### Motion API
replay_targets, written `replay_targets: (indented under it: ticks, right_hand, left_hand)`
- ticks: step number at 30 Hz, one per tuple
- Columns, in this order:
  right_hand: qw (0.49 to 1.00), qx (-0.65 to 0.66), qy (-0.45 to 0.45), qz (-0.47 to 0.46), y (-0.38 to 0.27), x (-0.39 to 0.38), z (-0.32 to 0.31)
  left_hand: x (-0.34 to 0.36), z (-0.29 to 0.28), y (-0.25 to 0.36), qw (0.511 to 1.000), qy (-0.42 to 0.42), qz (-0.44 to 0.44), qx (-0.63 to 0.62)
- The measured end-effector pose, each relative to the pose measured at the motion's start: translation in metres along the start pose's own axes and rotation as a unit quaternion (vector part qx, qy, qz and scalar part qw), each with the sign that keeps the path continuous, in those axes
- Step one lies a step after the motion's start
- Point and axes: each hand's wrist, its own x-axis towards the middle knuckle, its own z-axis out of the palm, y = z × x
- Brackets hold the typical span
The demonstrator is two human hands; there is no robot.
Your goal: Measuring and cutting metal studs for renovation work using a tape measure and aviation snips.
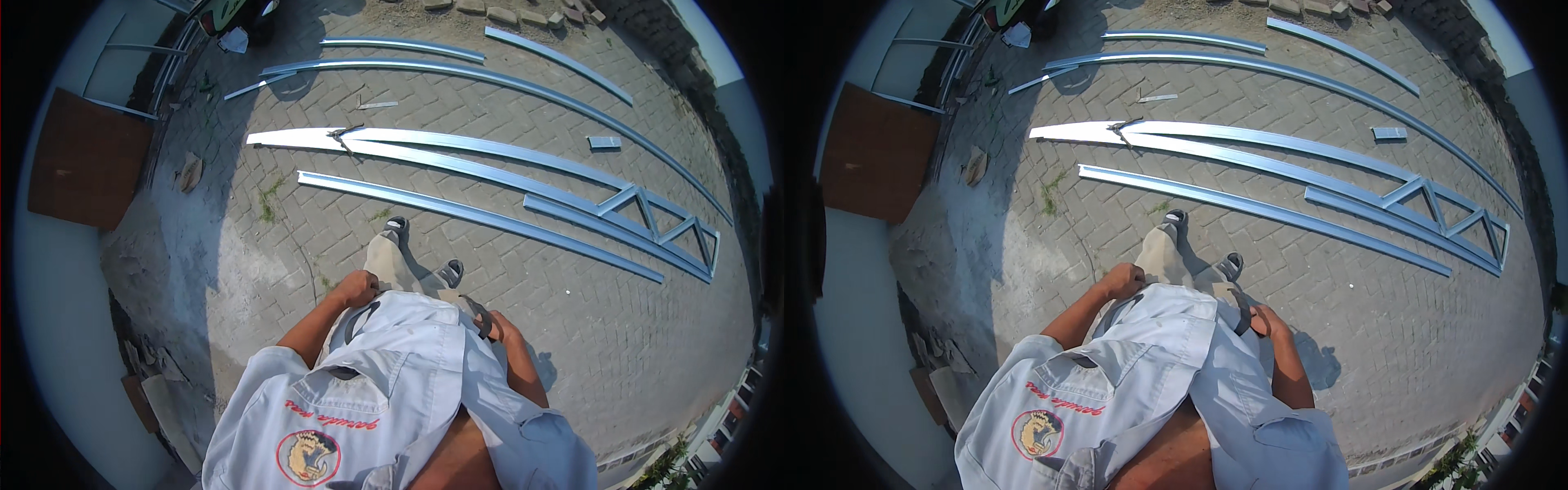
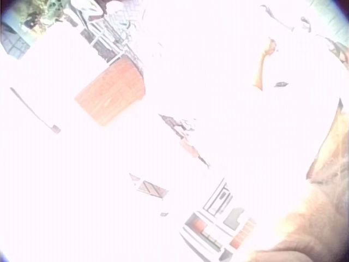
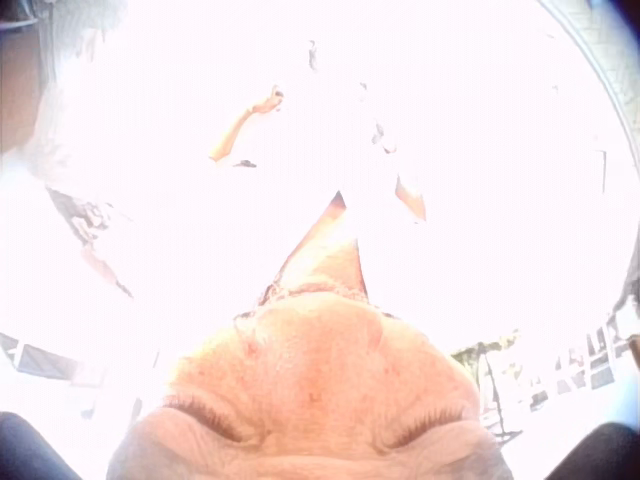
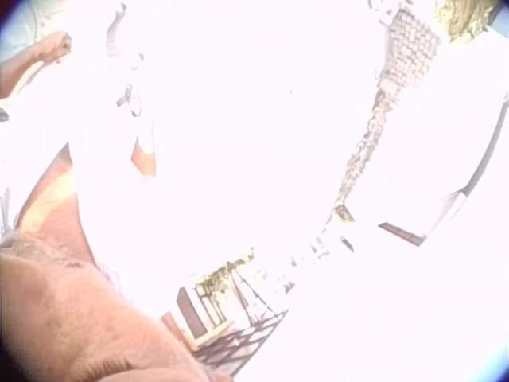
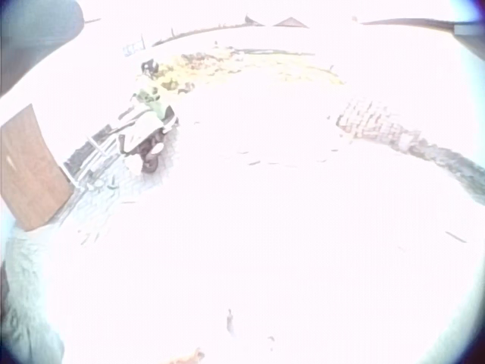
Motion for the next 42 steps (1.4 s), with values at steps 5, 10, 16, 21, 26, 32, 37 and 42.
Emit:
replay_targets:
  ticks: [5, 10, 16, 21, 26, 32, 37, 42]
  right_hand:
    - [0.994, 0.067, -0.04, -0.079, 0.007, 0.01, -0.009]
    - [0.992, 0.095, -0.06, -0.055, 0.003, 0.014, -0.018]
    - [0.991, 0.083, -0.099, 0.027, -0.01, 0.011, -0.03]
    - [0.996, -0.064, -0.06, -0.024, -0.004, 0.017, -0.031]
    - [0.999, -0.042, -0.003, 0.031, 0.0, 0.015, -0.03]
    - [0.977, 0.099, 0.166, -0.094, 0.036, 0.009, 0.001]
    - [0.904, 0.285, 0.301, -0.103, 0.045, 0.003, 0.029]
    - [0.981, 0.091, 0.168, -0.016, 0.027, -0.021, 0.008]
  left_hand:
    - [-0.038, 0.028, 0.01, 0.996, 0.048, -0.036, -0.059]
    - [-0.06, 0.03, 0.023, 0.976, 0.004, -0.038, -0.215]
    - [-0.06, 0.037, 0.032, 0.972, 0.02, -0.063, -0.224]
    - [-0.046, 0.03, 0.036, 0.978, 0.003, -0.058, -0.2]
    - [-0.025, 0.011, 0.051, 0.989, -0.032, -0.039, -0.139]
    - [0.004, -0.015, 0.066, 0.995, -0.079, 0.037, -0.046]
    - [0.034, -0.02, 0.062, 0.992, -0.116, 0.051, -0.006]
    - [0.057, -0.019, 0.053, 0.985, -0.145, 0.085, 0.044]
